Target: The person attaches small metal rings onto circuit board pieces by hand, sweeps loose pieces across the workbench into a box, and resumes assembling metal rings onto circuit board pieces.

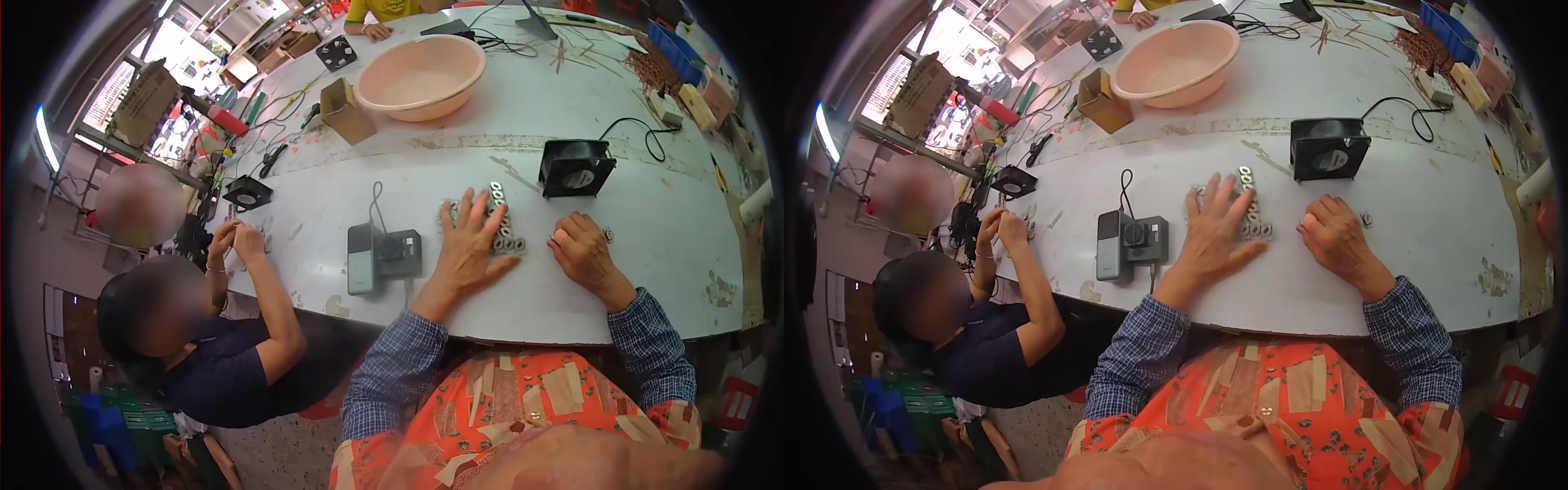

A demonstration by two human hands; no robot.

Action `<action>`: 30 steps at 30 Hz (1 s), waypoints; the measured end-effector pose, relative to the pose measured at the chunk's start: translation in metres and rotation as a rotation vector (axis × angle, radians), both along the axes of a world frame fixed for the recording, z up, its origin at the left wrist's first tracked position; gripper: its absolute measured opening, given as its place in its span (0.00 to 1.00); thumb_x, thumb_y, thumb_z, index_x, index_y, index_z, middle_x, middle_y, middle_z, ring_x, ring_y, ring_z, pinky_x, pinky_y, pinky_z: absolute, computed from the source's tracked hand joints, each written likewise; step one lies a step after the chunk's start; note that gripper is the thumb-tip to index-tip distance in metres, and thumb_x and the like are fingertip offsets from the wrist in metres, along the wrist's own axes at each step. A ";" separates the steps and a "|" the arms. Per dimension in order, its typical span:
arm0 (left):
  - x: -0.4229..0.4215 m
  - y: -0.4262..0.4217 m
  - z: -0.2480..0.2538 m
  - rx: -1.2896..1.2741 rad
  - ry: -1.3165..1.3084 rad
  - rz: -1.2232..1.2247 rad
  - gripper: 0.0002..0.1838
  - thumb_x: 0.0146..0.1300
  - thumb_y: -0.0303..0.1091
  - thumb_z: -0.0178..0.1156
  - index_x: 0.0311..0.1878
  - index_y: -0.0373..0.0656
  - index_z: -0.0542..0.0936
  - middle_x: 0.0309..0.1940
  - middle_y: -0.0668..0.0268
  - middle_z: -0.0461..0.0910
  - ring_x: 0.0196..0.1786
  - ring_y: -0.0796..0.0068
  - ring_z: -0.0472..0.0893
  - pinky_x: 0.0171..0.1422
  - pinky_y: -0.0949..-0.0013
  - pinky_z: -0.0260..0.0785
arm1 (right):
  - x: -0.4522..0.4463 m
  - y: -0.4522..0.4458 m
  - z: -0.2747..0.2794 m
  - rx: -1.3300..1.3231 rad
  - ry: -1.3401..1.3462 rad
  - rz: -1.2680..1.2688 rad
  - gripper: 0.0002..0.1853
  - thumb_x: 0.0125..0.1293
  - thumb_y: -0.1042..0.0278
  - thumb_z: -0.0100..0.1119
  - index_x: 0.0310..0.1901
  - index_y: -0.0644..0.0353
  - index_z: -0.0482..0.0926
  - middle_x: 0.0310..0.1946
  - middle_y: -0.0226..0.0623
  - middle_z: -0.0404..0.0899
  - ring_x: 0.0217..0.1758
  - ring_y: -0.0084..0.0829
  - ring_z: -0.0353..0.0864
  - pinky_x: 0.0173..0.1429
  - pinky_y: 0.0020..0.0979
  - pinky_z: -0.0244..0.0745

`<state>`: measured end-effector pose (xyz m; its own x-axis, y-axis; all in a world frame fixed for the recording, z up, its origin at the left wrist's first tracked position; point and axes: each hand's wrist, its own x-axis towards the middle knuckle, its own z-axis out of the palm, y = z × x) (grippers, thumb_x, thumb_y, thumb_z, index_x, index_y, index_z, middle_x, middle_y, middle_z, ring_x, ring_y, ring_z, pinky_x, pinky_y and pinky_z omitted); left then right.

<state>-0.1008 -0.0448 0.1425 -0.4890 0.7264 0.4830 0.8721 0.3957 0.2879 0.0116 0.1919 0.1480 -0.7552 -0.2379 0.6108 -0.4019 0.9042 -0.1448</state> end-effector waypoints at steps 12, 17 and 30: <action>-0.025 -0.004 -0.020 0.532 0.206 0.089 0.16 0.52 0.28 0.75 0.46 0.40 0.84 0.48 0.57 0.86 0.57 0.50 0.82 0.62 0.55 0.74 | 0.005 0.019 -0.014 0.010 0.053 -0.101 0.10 0.60 0.70 0.68 0.30 0.60 0.74 0.31 0.38 0.74 0.34 0.41 0.78 0.37 0.38 0.76; -0.011 0.004 -0.010 0.397 0.176 -0.056 0.19 0.48 0.31 0.76 0.44 0.44 0.82 0.50 0.60 0.84 0.59 0.49 0.79 0.63 0.50 0.72 | -0.003 0.030 -0.002 -0.046 0.159 -0.112 0.10 0.60 0.69 0.69 0.31 0.60 0.75 0.29 0.37 0.74 0.32 0.40 0.79 0.36 0.38 0.76; -0.008 0.007 -0.013 0.348 0.028 -0.201 0.20 0.44 0.37 0.80 0.32 0.43 0.76 0.54 0.59 0.83 0.61 0.50 0.78 0.65 0.47 0.69 | -0.001 0.038 -0.009 -0.158 0.127 -0.135 0.10 0.61 0.71 0.71 0.31 0.61 0.77 0.29 0.33 0.78 0.27 0.36 0.79 0.31 0.33 0.74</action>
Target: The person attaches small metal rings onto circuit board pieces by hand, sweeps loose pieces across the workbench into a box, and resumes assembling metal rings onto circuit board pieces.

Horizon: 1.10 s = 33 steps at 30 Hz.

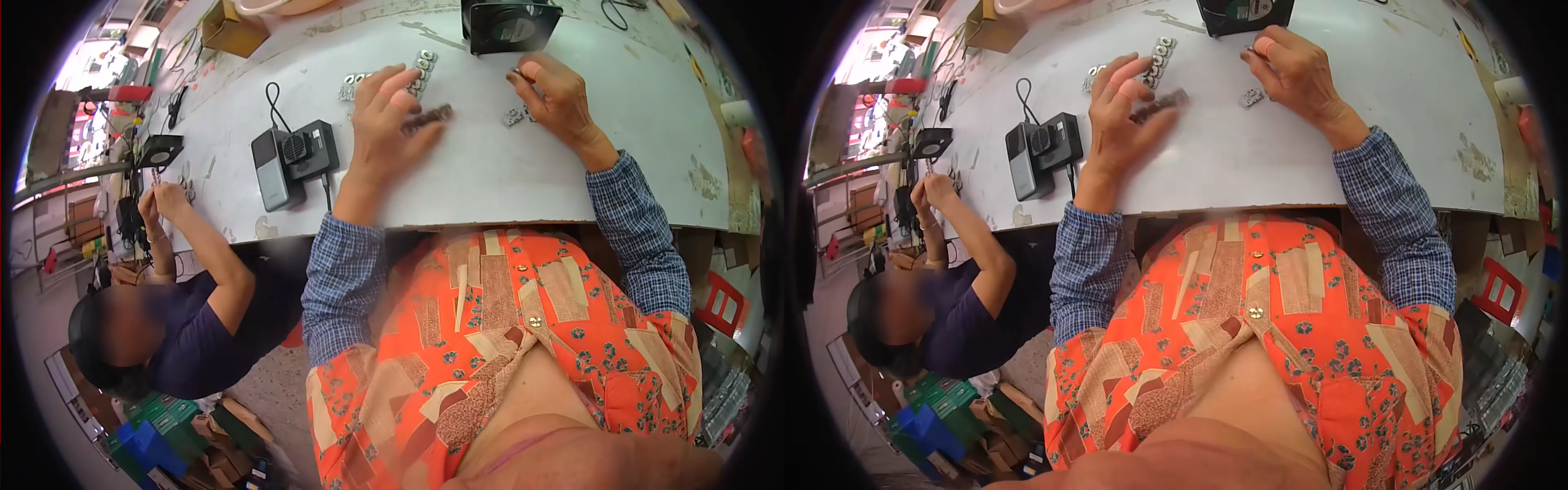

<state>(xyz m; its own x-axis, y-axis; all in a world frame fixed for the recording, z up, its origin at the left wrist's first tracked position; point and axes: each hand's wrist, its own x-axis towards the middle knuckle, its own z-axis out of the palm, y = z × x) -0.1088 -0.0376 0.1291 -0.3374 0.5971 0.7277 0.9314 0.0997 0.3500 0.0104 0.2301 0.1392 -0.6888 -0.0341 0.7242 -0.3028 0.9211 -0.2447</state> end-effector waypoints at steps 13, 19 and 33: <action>0.023 -0.008 -0.003 -0.113 0.129 -0.133 0.26 0.44 0.37 0.77 0.47 0.40 0.82 0.50 0.58 0.84 0.50 0.54 0.82 0.53 0.54 0.75 | 0.006 -0.002 0.006 -0.103 0.059 0.060 0.12 0.58 0.76 0.73 0.31 0.61 0.75 0.29 0.42 0.78 0.29 0.44 0.79 0.32 0.38 0.75; 0.033 0.004 0.006 -0.206 0.102 -0.076 0.20 0.48 0.22 0.70 0.48 0.38 0.81 0.39 0.61 0.81 0.39 0.58 0.81 0.41 0.58 0.74 | 0.016 -0.007 0.015 -0.241 -0.033 0.011 0.10 0.60 0.78 0.70 0.30 0.63 0.74 0.27 0.40 0.76 0.25 0.37 0.76 0.29 0.35 0.71; 0.027 0.000 -0.011 -0.011 -0.535 0.132 0.06 0.69 0.29 0.67 0.43 0.37 0.86 0.22 0.70 0.80 0.24 0.85 0.74 0.29 0.76 0.67 | 0.013 -0.006 0.002 -0.379 -0.081 0.170 0.08 0.69 0.71 0.68 0.35 0.65 0.80 0.25 0.30 0.77 0.24 0.18 0.69 0.28 0.25 0.67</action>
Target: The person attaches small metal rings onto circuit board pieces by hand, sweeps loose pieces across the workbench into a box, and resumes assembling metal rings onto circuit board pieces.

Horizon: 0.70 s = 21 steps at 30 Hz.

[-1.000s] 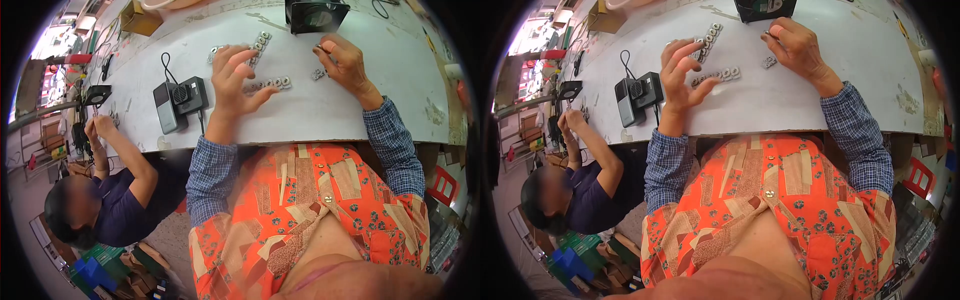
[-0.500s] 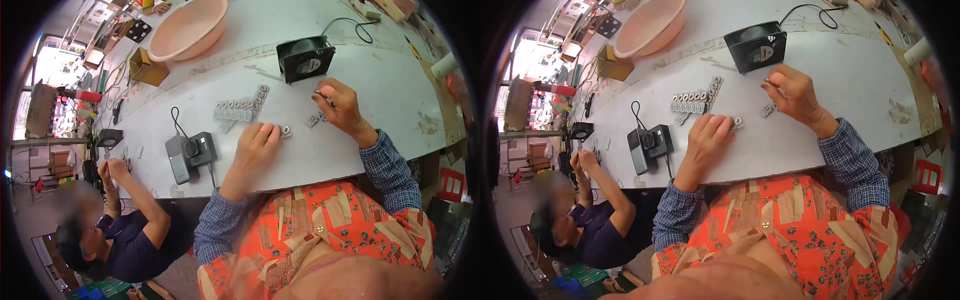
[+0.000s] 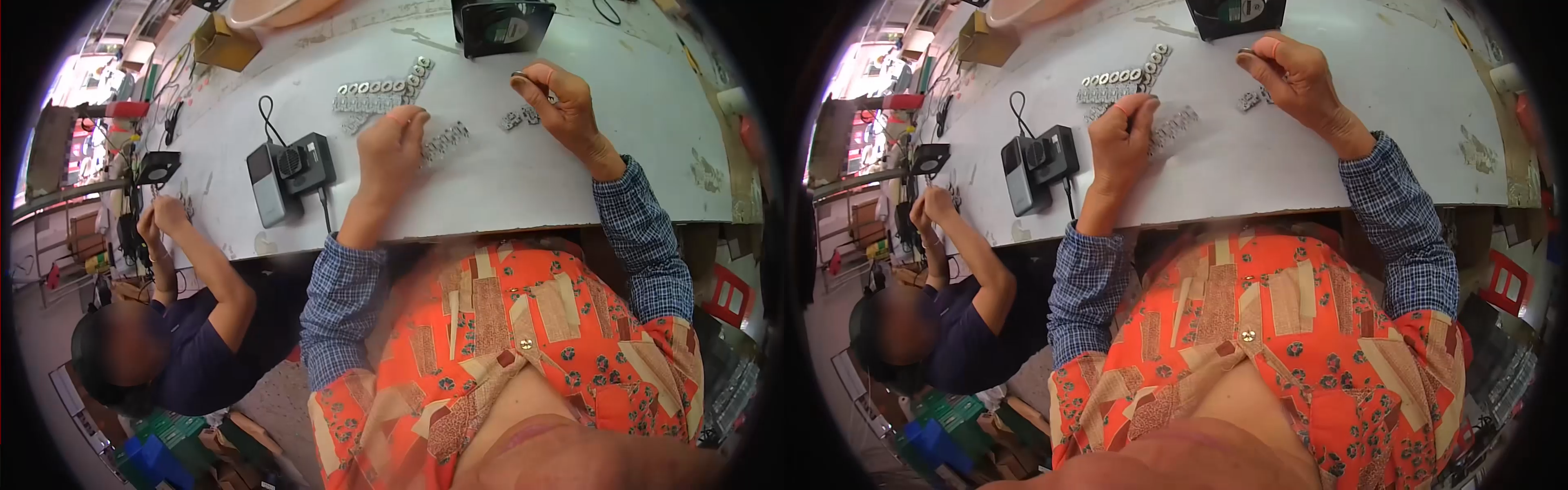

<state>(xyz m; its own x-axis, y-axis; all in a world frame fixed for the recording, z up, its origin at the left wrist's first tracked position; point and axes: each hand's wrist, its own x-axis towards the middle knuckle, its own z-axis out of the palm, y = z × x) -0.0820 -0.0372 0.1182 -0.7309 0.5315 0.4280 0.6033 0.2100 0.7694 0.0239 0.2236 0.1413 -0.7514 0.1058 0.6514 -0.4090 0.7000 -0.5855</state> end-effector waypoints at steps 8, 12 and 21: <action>-0.004 0.019 0.017 0.093 0.093 -0.028 0.05 0.69 0.27 0.67 0.45 0.37 0.86 0.24 0.72 0.80 0.25 0.88 0.73 0.30 0.78 0.67 | 0.008 -0.021 0.027 -0.606 -0.639 0.359 0.13 0.74 0.57 0.62 0.36 0.56 0.84 0.27 0.24 0.83 0.24 0.11 0.75 0.25 0.18 0.68; -0.006 0.035 0.023 0.093 0.148 -0.083 0.05 0.69 0.27 0.67 0.45 0.37 0.86 0.25 0.70 0.82 0.26 0.87 0.74 0.31 0.78 0.68 | 0.004 -0.017 0.029 -0.521 -0.697 0.338 0.14 0.77 0.60 0.59 0.36 0.60 0.83 0.27 0.27 0.82 0.22 0.12 0.74 0.24 0.18 0.68; -0.002 0.050 0.036 0.095 -0.376 -0.167 0.10 0.67 0.33 0.70 0.46 0.36 0.86 0.29 0.71 0.84 0.28 0.86 0.76 0.33 0.79 0.69 | -0.010 -0.009 0.037 -0.554 -0.680 0.231 0.15 0.73 0.55 0.64 0.34 0.57 0.84 0.25 0.25 0.83 0.20 0.11 0.76 0.19 0.16 0.68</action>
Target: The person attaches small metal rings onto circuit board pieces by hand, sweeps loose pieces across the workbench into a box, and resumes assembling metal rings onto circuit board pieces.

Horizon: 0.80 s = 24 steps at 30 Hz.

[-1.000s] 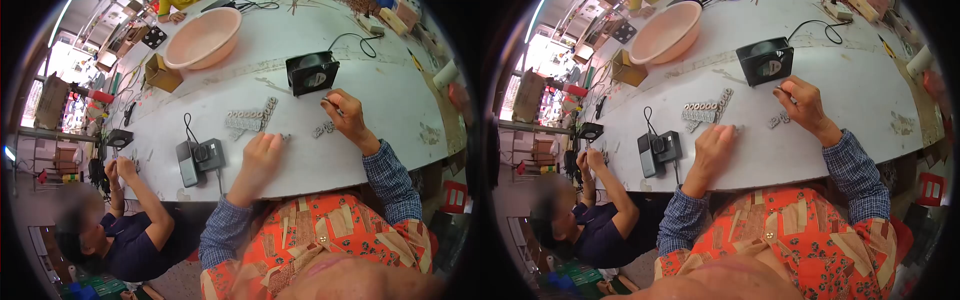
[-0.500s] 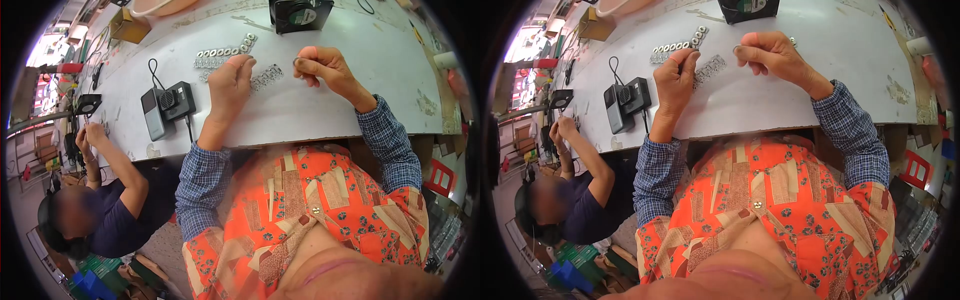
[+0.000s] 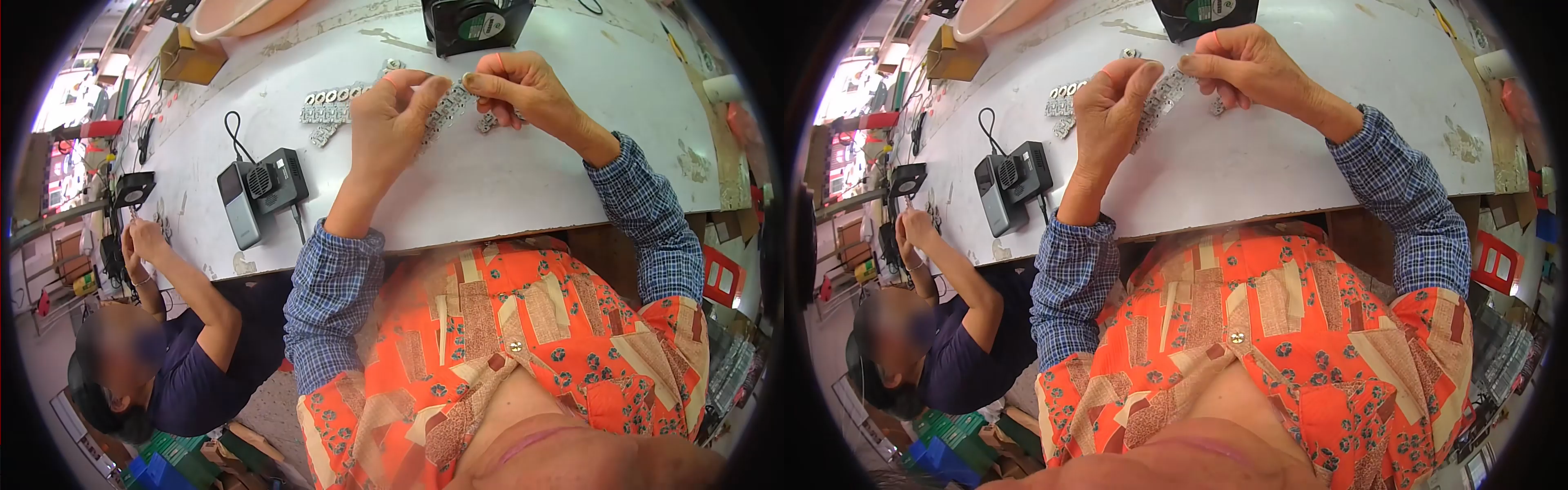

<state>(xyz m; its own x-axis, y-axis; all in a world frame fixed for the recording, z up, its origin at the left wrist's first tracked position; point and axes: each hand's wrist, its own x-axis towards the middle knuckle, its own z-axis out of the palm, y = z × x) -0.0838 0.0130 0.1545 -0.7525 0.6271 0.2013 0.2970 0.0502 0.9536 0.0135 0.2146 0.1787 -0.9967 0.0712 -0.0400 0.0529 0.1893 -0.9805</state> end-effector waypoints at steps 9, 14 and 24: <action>0.014 -0.016 -0.006 0.368 -0.719 0.088 0.12 0.67 0.31 0.69 0.46 0.37 0.78 0.36 0.65 0.84 0.34 0.75 0.84 0.38 0.72 0.80 | 0.006 -0.014 -0.012 -0.122 0.094 -0.078 0.14 0.77 0.60 0.58 0.34 0.59 0.81 0.27 0.28 0.81 0.20 0.14 0.73 0.23 0.19 0.66; -0.002 -0.016 -0.004 0.660 -0.748 0.182 0.09 0.71 0.26 0.59 0.49 0.34 0.73 0.40 0.57 0.82 0.43 0.65 0.85 0.50 0.56 0.83 | -0.008 -0.026 0.014 -0.103 0.193 0.005 0.13 0.77 0.63 0.55 0.37 0.61 0.82 0.28 0.29 0.81 0.23 0.14 0.73 0.25 0.19 0.66; -0.010 -0.010 0.004 1.059 -0.888 0.056 0.06 0.75 0.20 0.50 0.51 0.31 0.72 0.46 0.57 0.77 0.52 0.63 0.80 0.79 0.45 0.65 | 0.014 -0.047 0.008 0.082 0.334 0.059 0.09 0.71 0.66 0.65 0.34 0.62 0.83 0.22 0.23 0.77 0.25 0.14 0.74 0.27 0.22 0.69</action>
